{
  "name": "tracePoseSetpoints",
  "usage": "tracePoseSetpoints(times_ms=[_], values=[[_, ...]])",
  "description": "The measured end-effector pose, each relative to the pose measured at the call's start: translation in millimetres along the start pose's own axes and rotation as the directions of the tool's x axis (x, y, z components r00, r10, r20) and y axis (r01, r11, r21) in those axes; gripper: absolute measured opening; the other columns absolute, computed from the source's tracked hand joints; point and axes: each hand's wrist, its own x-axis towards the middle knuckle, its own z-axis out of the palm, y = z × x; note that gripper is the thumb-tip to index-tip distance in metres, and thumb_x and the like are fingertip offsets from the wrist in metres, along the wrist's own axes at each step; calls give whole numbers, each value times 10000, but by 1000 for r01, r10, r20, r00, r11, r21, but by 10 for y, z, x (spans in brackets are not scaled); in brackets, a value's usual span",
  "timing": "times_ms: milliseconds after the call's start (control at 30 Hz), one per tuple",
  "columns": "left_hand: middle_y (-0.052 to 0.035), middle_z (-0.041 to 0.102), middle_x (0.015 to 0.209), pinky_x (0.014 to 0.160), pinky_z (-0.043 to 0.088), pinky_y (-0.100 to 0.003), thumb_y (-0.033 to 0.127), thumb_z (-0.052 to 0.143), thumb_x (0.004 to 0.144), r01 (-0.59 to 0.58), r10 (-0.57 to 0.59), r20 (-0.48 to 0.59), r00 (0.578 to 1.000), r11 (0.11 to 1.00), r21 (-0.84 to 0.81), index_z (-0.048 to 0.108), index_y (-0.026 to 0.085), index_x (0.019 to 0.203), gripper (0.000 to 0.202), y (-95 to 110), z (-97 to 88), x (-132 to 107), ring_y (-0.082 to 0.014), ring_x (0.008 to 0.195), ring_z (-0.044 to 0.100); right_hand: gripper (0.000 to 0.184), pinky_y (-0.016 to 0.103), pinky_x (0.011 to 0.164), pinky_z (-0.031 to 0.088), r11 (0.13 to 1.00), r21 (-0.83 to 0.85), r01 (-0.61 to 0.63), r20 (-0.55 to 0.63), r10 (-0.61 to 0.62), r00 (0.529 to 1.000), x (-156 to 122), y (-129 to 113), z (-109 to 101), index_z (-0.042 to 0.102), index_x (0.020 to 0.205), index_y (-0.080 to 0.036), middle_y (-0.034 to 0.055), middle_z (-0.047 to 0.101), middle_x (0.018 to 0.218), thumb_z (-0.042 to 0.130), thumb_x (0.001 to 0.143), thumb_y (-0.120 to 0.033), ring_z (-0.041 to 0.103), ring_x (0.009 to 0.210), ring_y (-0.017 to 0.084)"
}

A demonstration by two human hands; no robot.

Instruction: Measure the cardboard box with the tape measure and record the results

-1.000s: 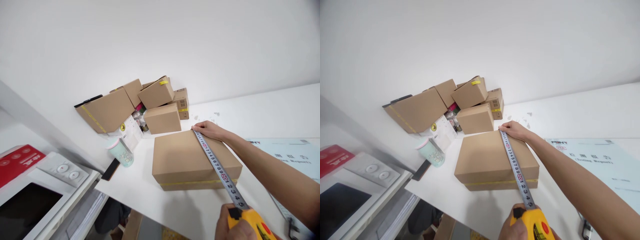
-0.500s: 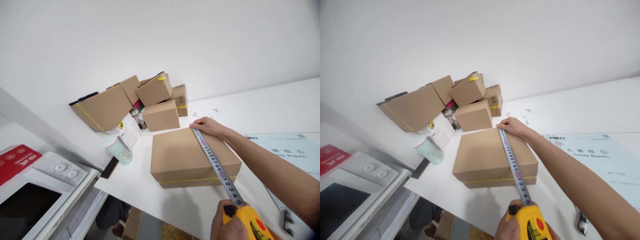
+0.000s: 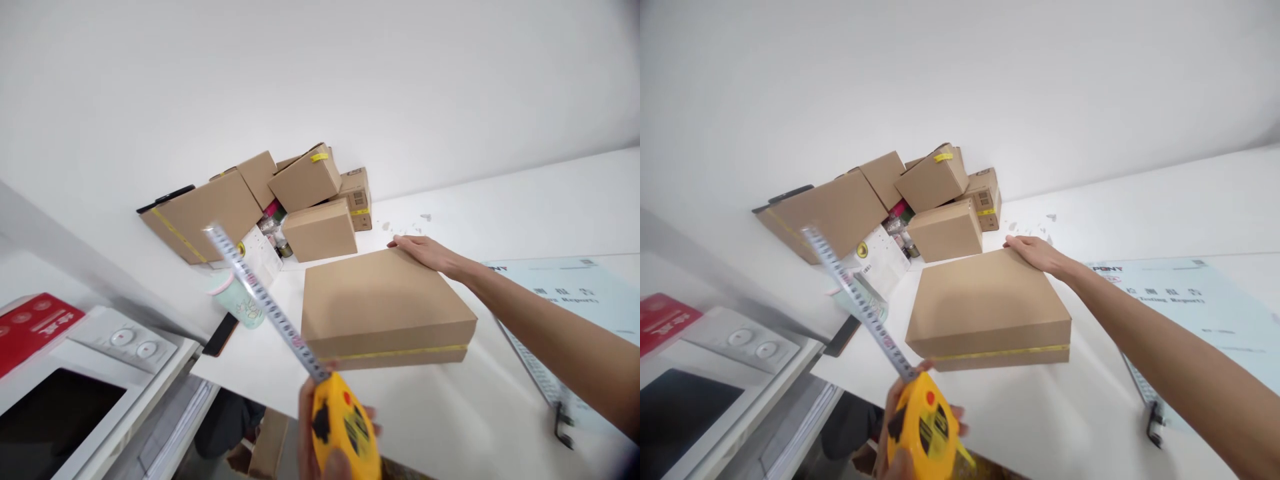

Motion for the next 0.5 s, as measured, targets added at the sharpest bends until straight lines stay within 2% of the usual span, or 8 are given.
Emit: tracePoseSetpoints(times_ms=[67,133,200,300,433,500], values=[[-91,687,1089,710,626,-420,724,868,567,-133,153,-207,966,985,109,566,303,1323,917,13,-129,99,-315,836,743,522,402,982,506,997,71,2,2,-3,1000,-81,86,-2,743,1156,-251,88,702,1359,509,924,-656,642,1211,335],[-84,663,1111,686,626,-403,682,863,613,-130,180,-287,941,975,183,561,286,1294,844,-21,-207,238,-290,802,742,513,415,1000,500,989,148,9,52,-17,999,-172,196,-4,734,1142,-262,81,726,1316,477,937,-655,642,1216,334],[-63,660,997,663,618,-380,658,858,636,-103,162,-274,948,971,218,575,252,1238,779,-71,-242,389,-274,762,735,527,425,1013,495,977,214,11,100,-33,994,-257,309,-6,725,1132,-268,75,751,1256,431,954,-668,653,1204,332],[-38,650,894,660,607,-364,639,878,608,-113,163,-220,962,968,222,594,227,1178,758,-98,-256,593,-270,759,726,526,437,1063,468,965,262,0,102,-28,994,-338,426,-1,717,1142,-277,67,754,1248,426,957,-674,638,1235,328],[-39,661,901,652,604,-360,610,871,616,-129,162,-172,972,974,187,605,220,1178,734,1,-292,773,-263,755,719,492,450,1082,464,965,262,-6,26,-1,1000,-335,421,3,727,1095,-269,77,761,1223,433,954,-637,632,1245,329],[-42,663,907,648,611,-378,649,827,635,-132,157,-148,977,977,165,611,223,1194,735,79,-314,795,-261,741,712,497,457,979,532,976,220,-1,-45,12,999,-305,362,-10,734,989,-243,105,790,1079,405,952,-614,694,1115,338]])
